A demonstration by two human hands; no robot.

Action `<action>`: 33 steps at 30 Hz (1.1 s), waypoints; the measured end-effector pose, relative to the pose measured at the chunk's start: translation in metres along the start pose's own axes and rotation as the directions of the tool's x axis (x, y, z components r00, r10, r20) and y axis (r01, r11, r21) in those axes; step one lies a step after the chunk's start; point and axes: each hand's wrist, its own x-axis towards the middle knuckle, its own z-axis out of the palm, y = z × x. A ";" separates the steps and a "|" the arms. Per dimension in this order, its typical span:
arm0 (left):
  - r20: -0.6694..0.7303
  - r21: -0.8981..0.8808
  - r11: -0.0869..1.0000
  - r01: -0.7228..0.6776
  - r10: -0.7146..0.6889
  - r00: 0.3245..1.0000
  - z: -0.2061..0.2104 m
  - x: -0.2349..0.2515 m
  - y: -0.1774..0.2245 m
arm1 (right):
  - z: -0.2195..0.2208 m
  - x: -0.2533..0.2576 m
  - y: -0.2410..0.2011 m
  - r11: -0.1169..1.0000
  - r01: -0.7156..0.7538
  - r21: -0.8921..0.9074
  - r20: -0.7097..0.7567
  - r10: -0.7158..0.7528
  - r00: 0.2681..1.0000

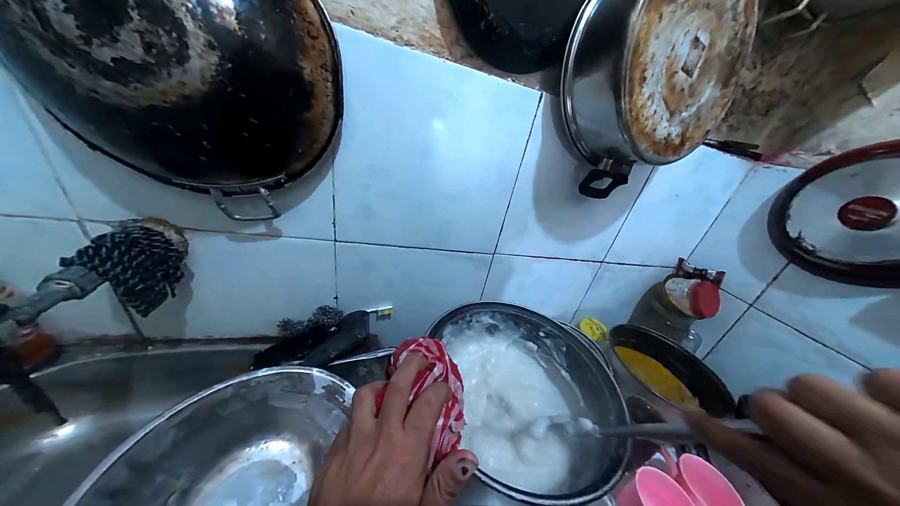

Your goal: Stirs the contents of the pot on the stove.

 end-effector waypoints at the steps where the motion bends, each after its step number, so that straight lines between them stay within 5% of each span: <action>1: 0.001 -0.008 1.000 -0.002 0.002 1.000 0.000 0.000 0.000 | 0.021 0.005 0.000 1.000 0.000 -0.025 -0.055 -0.002 0.998; 7: 0.036 0.011 1.000 0.020 -0.021 0.999 -0.002 0.003 0.001 | 0.096 0.064 -0.010 0.981 -0.142 -0.135 -0.423 0.072 0.903; 11: 0.022 0.040 0.999 0.028 -0.029 0.999 -0.001 0.003 0.002 | 0.099 0.113 -0.020 0.973 -0.132 -0.187 -0.539 0.011 0.842; 19: 0.000 0.047 0.999 0.027 -0.027 1.000 0.000 0.001 0.004 | 0.053 0.021 -0.002 0.984 0.136 -0.119 -0.333 -0.169 0.928; 23: 0.012 0.034 0.999 0.031 -0.031 0.999 -0.001 0.001 0.005 | -0.002 -0.015 0.009 0.999 -0.001 0.035 -0.045 0.003 0.999; 25: 0.024 0.020 0.999 0.031 -0.032 0.999 -0.002 0.002 0.005 | -0.012 -0.015 0.008 1.000 -0.008 0.022 -0.013 0.008 1.000; 30: 0.029 0.034 0.999 0.016 -0.017 0.999 -0.002 0.001 0.003 | 0.078 0.041 -0.007 0.978 -0.046 -0.201 -0.455 -0.052 0.889; 33: 0.035 0.024 0.999 0.024 -0.025 0.999 -0.003 0.001 0.003 | 0.078 0.073 -0.004 0.964 -0.114 -0.239 -0.545 -0.036 0.838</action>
